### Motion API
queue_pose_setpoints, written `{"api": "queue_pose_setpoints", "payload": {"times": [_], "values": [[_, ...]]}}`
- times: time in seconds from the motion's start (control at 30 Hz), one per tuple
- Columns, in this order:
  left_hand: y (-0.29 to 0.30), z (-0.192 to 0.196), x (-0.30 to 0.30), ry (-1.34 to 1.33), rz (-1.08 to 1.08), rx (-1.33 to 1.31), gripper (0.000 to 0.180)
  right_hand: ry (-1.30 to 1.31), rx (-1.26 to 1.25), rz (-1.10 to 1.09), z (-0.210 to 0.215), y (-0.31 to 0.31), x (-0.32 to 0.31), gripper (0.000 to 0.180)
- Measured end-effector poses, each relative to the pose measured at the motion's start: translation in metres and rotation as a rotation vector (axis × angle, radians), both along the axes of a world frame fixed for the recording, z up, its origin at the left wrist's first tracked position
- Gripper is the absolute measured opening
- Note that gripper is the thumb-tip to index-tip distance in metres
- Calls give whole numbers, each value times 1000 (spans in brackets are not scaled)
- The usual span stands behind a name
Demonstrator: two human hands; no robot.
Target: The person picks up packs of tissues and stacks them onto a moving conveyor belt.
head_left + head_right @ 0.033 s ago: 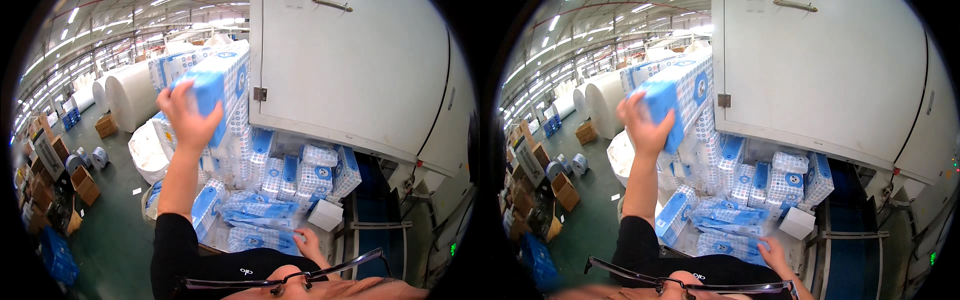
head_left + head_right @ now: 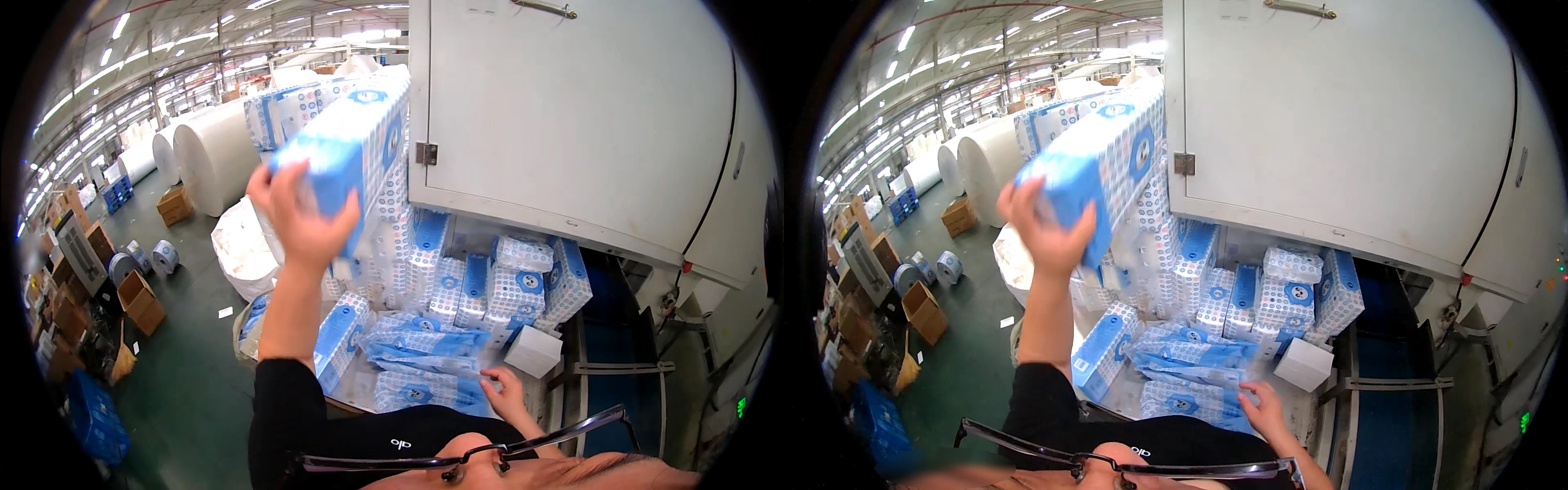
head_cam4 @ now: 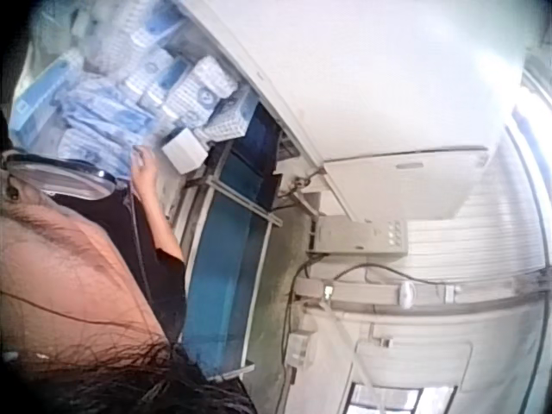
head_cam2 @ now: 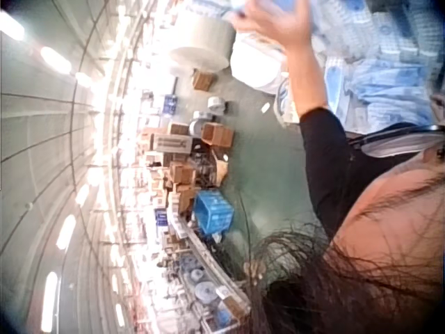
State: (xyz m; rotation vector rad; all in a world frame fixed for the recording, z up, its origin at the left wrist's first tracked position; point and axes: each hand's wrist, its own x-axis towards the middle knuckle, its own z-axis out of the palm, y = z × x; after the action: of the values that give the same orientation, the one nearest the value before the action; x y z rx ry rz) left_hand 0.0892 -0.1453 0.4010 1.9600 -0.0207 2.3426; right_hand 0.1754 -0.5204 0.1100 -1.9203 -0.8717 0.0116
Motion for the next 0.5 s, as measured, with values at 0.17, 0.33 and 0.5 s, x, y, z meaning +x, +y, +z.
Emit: {"api": "queue_pose_setpoints", "payload": {"times": [0.17, 0.33, 0.5], "values": [[-48, -94, -61, 117, 56, 527, 58, 629, 642, 549, 68, 40, 13, 57], [-71, -165, -63, 393, -230, 736, 34, 1210, 798, 481, 121, 104, 36, 93], [-75, -246, -59, 613, -319, 826, 34, 1166, 428, 3, 106, 141, 32, 123]]}}
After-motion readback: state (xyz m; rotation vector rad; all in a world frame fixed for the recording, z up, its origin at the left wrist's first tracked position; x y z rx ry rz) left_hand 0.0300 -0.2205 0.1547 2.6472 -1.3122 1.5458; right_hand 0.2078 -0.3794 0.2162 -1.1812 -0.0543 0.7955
